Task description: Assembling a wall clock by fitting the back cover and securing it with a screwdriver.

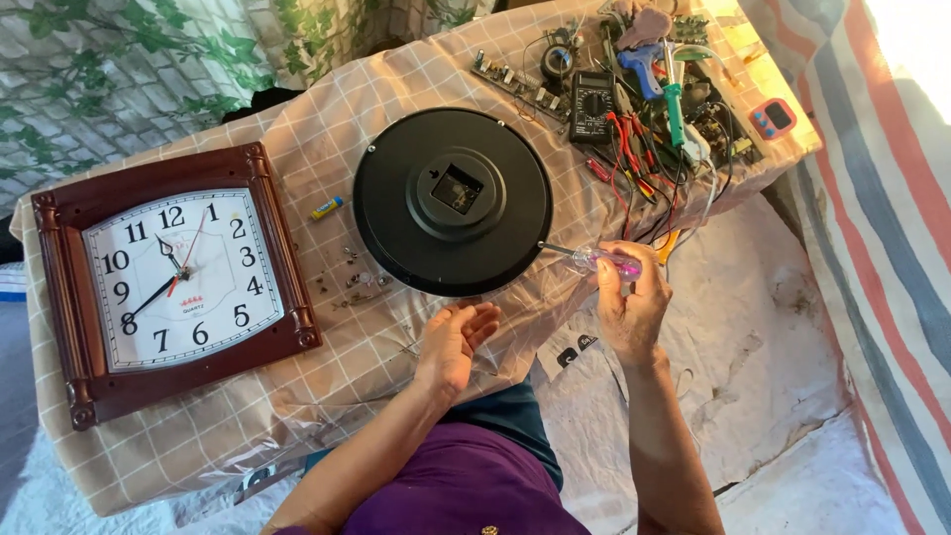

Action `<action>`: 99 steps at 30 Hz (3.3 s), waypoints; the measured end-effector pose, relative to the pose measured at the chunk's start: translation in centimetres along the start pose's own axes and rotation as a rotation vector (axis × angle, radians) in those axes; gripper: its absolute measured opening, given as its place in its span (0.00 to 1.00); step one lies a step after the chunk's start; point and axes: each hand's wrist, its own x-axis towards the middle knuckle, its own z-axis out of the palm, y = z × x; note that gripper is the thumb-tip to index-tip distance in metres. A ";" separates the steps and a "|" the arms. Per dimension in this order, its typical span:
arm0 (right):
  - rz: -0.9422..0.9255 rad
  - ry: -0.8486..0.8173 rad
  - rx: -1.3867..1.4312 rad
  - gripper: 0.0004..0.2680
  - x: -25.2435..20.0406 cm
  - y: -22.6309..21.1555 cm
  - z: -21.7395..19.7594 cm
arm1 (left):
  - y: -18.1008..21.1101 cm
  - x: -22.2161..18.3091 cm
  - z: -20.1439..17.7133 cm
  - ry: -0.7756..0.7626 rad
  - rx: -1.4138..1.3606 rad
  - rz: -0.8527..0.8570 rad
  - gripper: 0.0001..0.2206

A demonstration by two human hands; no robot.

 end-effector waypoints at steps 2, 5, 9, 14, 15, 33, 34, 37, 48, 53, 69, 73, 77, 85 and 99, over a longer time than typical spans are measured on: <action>-0.021 -0.051 -0.085 0.06 0.4 -0.1 0.0 | 0.4 0.1 0.1 0.032 -0.010 -0.012 0.07; -0.027 -0.077 -0.167 0.05 1.3 0.0 0.1 | 0.1 0.9 -0.6 0.039 0.005 0.018 0.10; -0.060 -0.025 -0.191 0.06 2.2 1.7 1.3 | -0.3 2.0 -2.0 0.039 0.019 0.023 0.11; -0.094 -0.084 -0.200 0.08 3.1 -0.2 1.7 | 1.0 0.0 -2.2 0.069 0.122 0.137 0.09; -0.096 -0.089 -0.194 0.08 2.9 0.3 1.7 | 1.5 -0.3 -2.1 0.075 0.117 0.141 0.09; -0.176 -0.070 -0.197 0.10 3.6 1.9 4.4 | 3.8 3.1 -4.3 0.216 0.486 0.359 0.12; -0.201 -0.034 -0.205 0.12 3.8 1.9 4.8 | 3.9 3.4 -4.5 0.213 0.470 0.370 0.13; -0.173 -0.079 -0.187 0.12 4.7 0.6 4.7 | 5.4 4.0 -5.3 0.221 0.461 0.410 0.12; -0.017 -0.453 0.041 0.08 5.2 -2.5 4.6 | 8.5 4.0 -6.2 0.274 0.556 0.384 0.10; -0.100 -0.056 -0.148 0.15 2.2 5.3 8.4 | 7.1 -1.7 -3.0 0.242 0.411 0.280 0.08; -0.129 -0.133 -0.260 0.21 5.0 -3.6 5.1 | 5.0 5.5 9.2 -0.412 1.276 1.088 0.08; -0.122 -0.373 -0.069 0.15 6.8 -7.7 2.7 | 5.4 5.8 8.7 -0.527 1.280 1.028 0.07; -0.259 -0.468 -0.127 0.08 6.7 -3.9 2.9 | 7.1 3.9 9.2 -0.661 1.238 0.950 0.07; -0.302 -0.271 -0.338 0.15 6.2 -2.0 4.7 | 7.5 3.7 10.2 -0.666 1.225 1.051 0.12; -0.264 -0.328 -0.084 0.09 5.8 -2.8 3.8 | 8.2 4.1 9.6 -0.736 1.256 1.034 0.19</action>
